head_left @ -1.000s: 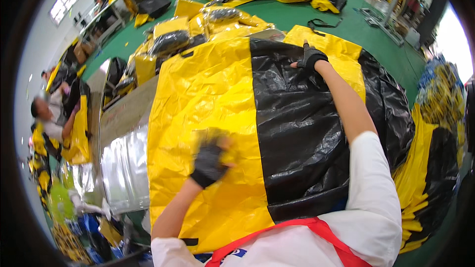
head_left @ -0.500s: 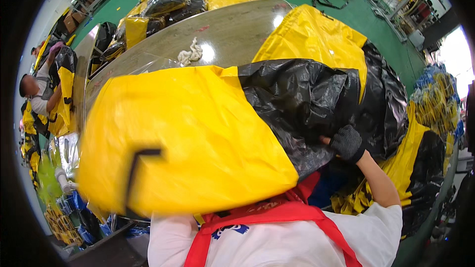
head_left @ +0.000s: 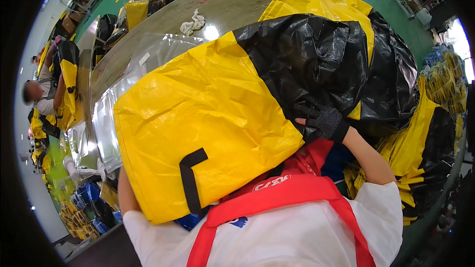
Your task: The person folds yellow and black bags and places them into clear plastic bags on a table. The person repeats this process multiple times, handling each bag individually.
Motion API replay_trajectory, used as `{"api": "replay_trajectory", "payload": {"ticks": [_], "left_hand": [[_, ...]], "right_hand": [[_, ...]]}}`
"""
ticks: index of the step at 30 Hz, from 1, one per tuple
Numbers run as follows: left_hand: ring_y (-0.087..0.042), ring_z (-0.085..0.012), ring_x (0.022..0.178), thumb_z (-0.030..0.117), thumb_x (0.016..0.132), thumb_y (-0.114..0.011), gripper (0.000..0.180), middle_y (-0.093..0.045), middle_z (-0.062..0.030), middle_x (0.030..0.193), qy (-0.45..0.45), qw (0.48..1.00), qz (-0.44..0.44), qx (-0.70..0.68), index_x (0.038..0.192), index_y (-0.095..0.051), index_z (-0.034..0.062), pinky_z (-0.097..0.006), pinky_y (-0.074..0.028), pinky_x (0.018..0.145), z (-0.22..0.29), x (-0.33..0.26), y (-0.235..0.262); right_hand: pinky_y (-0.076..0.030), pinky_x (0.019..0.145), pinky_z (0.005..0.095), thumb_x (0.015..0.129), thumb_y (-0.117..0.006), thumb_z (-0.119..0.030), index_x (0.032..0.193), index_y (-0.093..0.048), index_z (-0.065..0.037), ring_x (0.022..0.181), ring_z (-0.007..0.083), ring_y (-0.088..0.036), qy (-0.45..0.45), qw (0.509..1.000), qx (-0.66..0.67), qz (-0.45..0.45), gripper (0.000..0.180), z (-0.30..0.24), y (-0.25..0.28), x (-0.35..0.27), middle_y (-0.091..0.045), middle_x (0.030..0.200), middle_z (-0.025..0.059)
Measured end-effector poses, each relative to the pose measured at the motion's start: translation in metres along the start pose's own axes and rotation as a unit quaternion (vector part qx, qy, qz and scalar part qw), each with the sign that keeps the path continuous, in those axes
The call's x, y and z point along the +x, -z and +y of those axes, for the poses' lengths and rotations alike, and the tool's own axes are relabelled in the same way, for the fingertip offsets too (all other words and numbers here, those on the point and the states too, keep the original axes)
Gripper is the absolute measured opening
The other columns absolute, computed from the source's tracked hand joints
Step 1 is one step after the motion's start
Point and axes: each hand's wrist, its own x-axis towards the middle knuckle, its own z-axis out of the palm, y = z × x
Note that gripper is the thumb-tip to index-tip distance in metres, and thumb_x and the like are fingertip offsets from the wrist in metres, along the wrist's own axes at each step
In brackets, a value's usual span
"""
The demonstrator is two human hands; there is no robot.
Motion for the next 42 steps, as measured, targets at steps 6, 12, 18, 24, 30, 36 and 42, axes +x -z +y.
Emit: {"api": "replay_trajectory", "payload": {"ticks": [6,12,18,24,30,36,42], "left_hand": [[-0.057,-0.0300,0.105,0.023,0.094,-0.045,0.034,-0.059,-0.0166,0.115,0.079,0.994,-0.064,-0.045,0.122,-0.051,0.0044,-0.034,-0.045,0.087,-0.006,0.022,0.065],[-0.026,-0.0345,0.132,0.044,0.082,-0.055,0.066,-0.037,-0.0121,0.140,-0.252,0.966,0.018,-0.048,0.135,-0.037,0.0083,-0.051,-0.010,0.108,0.259,0.041,-0.022],[-0.026,-0.0387,0.131,0.032,0.081,-0.057,0.065,-0.032,-0.0214,0.140,-0.203,0.977,-0.068,-0.015,0.135,-0.034,0.0044,-0.047,-0.015,0.110,0.136,-0.001,-0.096],[-0.035,-0.0410,0.125,0.018,0.077,-0.060,0.061,-0.037,-0.0228,0.136,-0.221,0.965,0.016,-0.142,0.133,-0.038,0.0032,-0.046,-0.023,0.107,0.218,0.024,-0.046],[-0.020,-0.0397,0.134,0.039,0.078,-0.057,0.061,-0.033,-0.0186,0.141,-0.482,0.844,-0.063,-0.225,0.134,-0.043,0.0167,-0.059,-0.006,0.107,0.371,0.045,-0.062],[-0.026,-0.0330,0.129,0.037,0.088,-0.049,0.045,-0.037,-0.0129,0.138,-0.518,0.838,-0.020,-0.170,0.130,-0.046,0.0196,-0.059,-0.008,0.103,0.365,0.038,-0.115],[-0.035,-0.0300,0.116,0.035,0.089,-0.051,0.040,-0.044,-0.0129,0.126,-0.435,0.885,-0.061,-0.154,0.123,-0.050,0.0144,-0.052,-0.019,0.092,0.267,0.048,-0.066]], "right_hand": [[-0.031,0.101,0.0484,0.074,-0.061,-0.045,0.115,-0.060,-0.021,0.116,0.0343,-0.046,-0.060,0.987,-0.012,-0.149,0.047,-0.022,0.065,0.035,-0.054,0.118,0.0141],[-0.011,0.109,0.0500,0.076,-0.058,-0.054,0.133,-0.044,-0.024,0.133,0.0347,-0.023,-0.262,0.950,-0.117,0.122,0.066,0.047,0.071,0.076,-0.033,0.141,0.0154],[0.004,0.107,0.0572,0.077,-0.056,-0.057,0.137,-0.036,-0.030,0.139,0.0332,-0.007,-0.287,0.947,-0.134,0.049,0.069,0.092,0.014,0.048,-0.019,0.148,0.0163],[-0.028,0.104,0.0455,0.072,-0.066,-0.043,0.125,-0.050,-0.013,0.119,0.0379,-0.041,-0.112,0.987,0.032,0.107,0.063,0.002,0.062,-0.001,-0.044,0.128,0.0210],[-0.023,0.106,0.0475,0.080,-0.060,-0.028,0.088,-0.067,-0.009,0.109,0.0264,-0.052,-0.177,0.973,0.025,0.148,0.022,-0.045,0.035,-0.016,-0.062,0.101,0.0105],[-0.048,0.080,0.0388,0.081,-0.055,-0.038,0.096,-0.067,-0.007,0.088,0.0305,-0.063,-0.126,0.980,-0.047,-0.144,0.036,0.034,0.162,0.180,-0.066,0.095,0.0121],[-0.046,0.083,0.0382,0.075,-0.056,-0.061,0.099,-0.068,-0.012,0.094,0.0331,-0.061,-0.222,0.947,0.044,-0.226,0.057,0.174,0.044,0.224,-0.065,0.099,0.0163]]}}
